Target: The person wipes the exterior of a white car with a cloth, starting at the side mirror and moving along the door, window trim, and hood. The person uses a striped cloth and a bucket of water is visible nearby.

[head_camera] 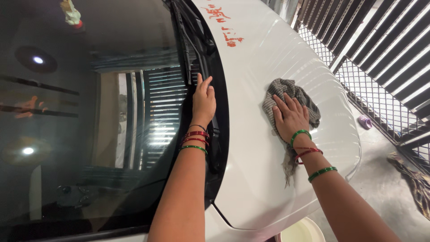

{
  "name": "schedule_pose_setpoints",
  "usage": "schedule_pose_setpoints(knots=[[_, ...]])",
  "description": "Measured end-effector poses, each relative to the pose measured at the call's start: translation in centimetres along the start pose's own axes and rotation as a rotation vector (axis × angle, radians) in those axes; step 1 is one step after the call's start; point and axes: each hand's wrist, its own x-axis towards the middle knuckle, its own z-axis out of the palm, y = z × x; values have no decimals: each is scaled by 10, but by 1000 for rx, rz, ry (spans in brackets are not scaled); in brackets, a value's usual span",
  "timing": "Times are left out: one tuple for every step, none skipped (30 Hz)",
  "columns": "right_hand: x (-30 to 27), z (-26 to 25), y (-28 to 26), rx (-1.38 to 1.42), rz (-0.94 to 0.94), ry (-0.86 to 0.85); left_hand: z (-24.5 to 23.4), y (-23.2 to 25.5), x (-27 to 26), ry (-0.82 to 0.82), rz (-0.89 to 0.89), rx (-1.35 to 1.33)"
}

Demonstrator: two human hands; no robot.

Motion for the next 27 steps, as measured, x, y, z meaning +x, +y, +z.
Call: schedule_pose_setpoints(knots=[[-6,2,3,-4,2,6,0,0,-1,-16,-36,-6],[-10,3,6,-8,3,16,0,0,0,4,10,23],[-15,4,9,-11,4,26,-1,1,0,23,55,51],[-22,5,11,-22,-13,28,-1,1,-2,42,99,80],[-29,5,12,-33,-30,29,-1,2,-3,30,114,72],[-36,5,11,-42,-48,33,-1,2,-4,19,130,65],[-42,5,9,-60,-70,25,-2,3,-4,9,146,58],[-49,6,6,-77,-90,17,-2,4,-4,-24,68,27],[-56,6,2,-94,-111,9,-3,5,-4,-56,-10,-3],[-65,5,-3,-92,-137,5,-1,7,-5,-91,-88,-36],[-75,4,-8,-90,-163,0,1,10,-6,-64,-23,65],[-83,4,-15,-86,-191,-1,1,12,-5,-34,46,168],[-90,3,-23,-81,-224,13,2,15,-4,-5,116,271],[-98,2,-30,-76,-259,24,4,18,-7,-7,68,324],[-104,0,-36,-70,-293,35,6,21,-12,-9,20,376],[-109,-2,-42,-62,-316,40,10,25,-17,-10,-30,429],[-113,-4,-48,-55,-340,46,14,28,-23,-21,-13,510],[-115,-7,-51,-48,-363,54,19,32,-29,-31,8,590],[-114,-11,-52,-31,-373,53,24,36,-36,-41,28,670],[-112,-13,-53,-15,-383,47,29,38,-43,-27,59,664],[-110,-14,-53,2,-393,41,33,39,-50,-12,90,659],[-107,-16,-52,7,-391,29,38,42,-59,2,119,652],[-102,-17,-50,13,-389,16,43,44,-66,-16,125,651],[-97,-17,-49,20,-388,2,47,46,-73,-32,130,650],[-91,-17,-48,23,-389,-2,50,48,-78,-49,135,649],[-84,-17,-46,27,-389,-5,53,49,-83,-68,114,627],[-78,-17,-43,31,-390,-7,55,51,-88,-87,94,605]])
